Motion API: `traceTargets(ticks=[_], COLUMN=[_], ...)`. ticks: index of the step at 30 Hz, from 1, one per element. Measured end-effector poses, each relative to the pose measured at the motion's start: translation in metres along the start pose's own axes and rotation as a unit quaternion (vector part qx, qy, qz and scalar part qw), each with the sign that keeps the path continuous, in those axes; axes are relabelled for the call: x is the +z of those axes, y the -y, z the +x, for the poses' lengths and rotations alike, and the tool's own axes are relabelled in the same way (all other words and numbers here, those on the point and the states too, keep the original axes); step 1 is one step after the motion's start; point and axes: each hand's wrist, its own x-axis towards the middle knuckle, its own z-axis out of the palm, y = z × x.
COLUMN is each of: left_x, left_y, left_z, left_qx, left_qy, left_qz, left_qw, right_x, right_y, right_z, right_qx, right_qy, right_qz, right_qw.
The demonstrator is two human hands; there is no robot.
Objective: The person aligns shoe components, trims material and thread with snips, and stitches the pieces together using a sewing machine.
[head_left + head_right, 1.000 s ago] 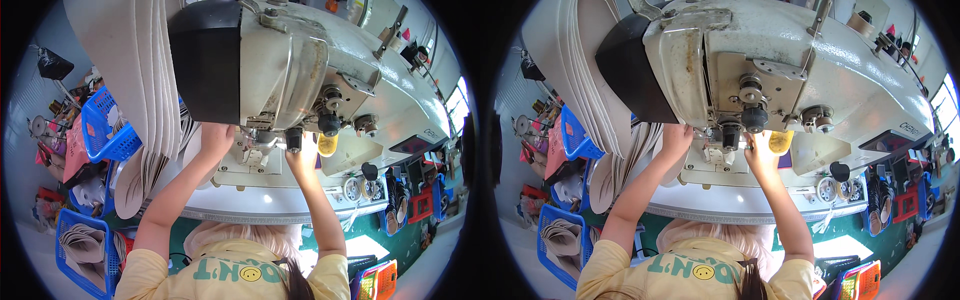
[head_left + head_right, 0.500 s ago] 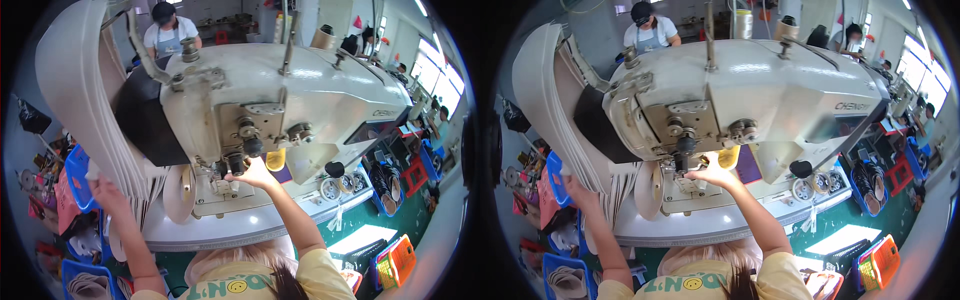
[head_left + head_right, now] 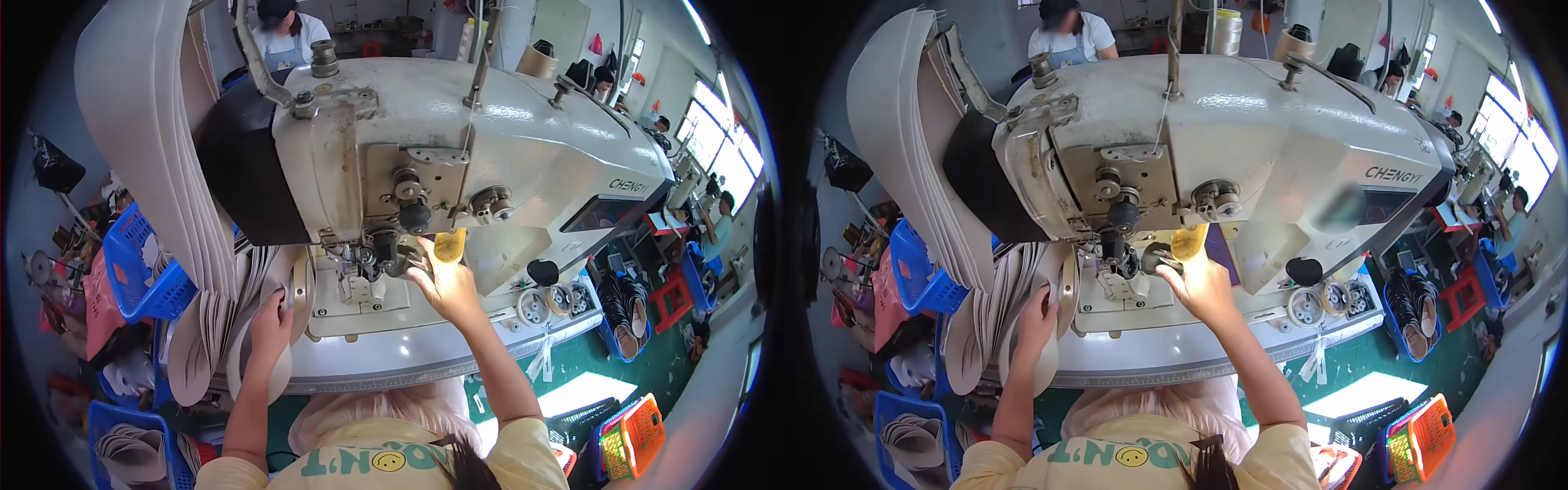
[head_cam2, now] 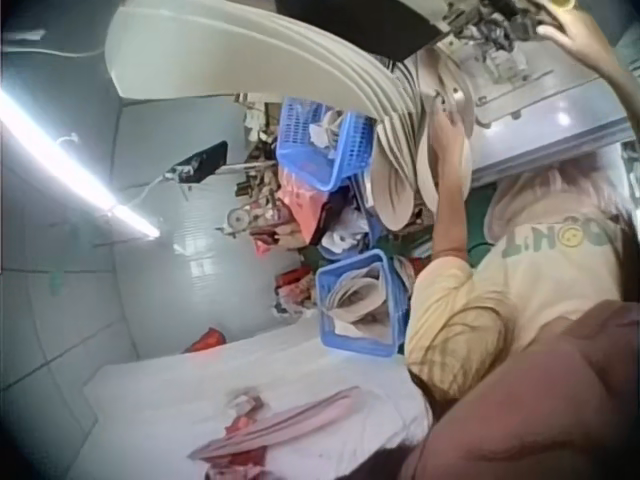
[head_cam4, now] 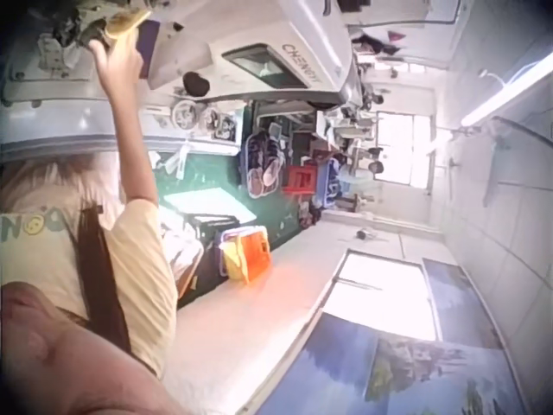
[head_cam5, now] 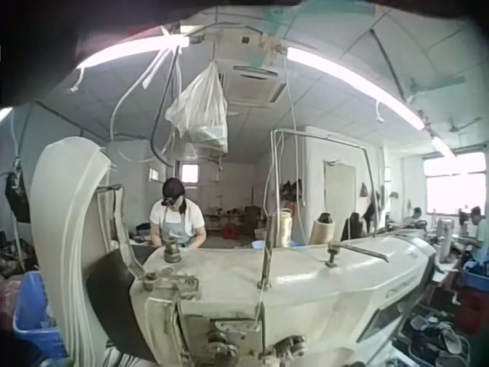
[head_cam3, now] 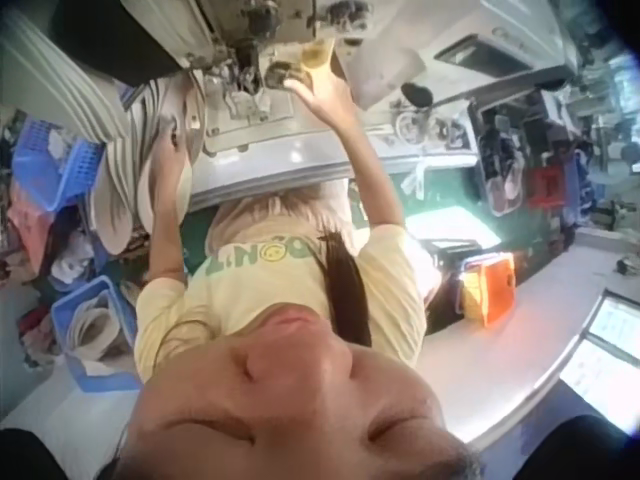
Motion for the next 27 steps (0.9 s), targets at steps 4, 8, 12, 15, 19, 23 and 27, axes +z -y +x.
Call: traceTargets(ticks=[4, 8, 12, 15, 19, 23, 27], left_x=[-0.001, -0.019, -0.033, -0.036, -0.033, -0.033, -0.034], left_y=[-0.005, -0.017, -0.022, -0.025, -0.027, -0.021, -0.013], left_z=[-0.003, -0.007, -0.015, -0.018, -0.013, -0.004, -0.007], left_qx=[-0.018, -0.027, -0.081, -0.023, 0.043, 0.065, 0.047], left_qy=[0.03, 0.016, -0.004, -0.096, -0.151, -0.148, -0.137], left_qz=[-0.017, -0.043, -0.074, -0.083, -0.049, -0.003, 0.002], left_qw=[0.999, 0.999, 0.994, 0.992, 0.986, 0.987, 0.989], right_x=[-0.002, 0.002, 0.002, 0.006, 0.007, 0.019, 0.024], right_y=[0.027, 0.036, 0.032, 0.028, 0.021, 0.022, 0.022], right_z=[0.015, 0.036, 0.046, 0.05, 0.048, 0.046, 0.043], right_qx=[-0.158, -0.221, -0.171, -0.229, -0.125, -0.211, -0.194], right_qy=[-0.063, -0.016, 0.108, 0.099, 0.121, 0.056, 0.067], right_qz=[-0.12, -0.113, -0.194, -0.274, -0.187, -0.246, -0.239], right_qw=[0.978, 0.968, 0.96, 0.929, 0.967, 0.944, 0.949])
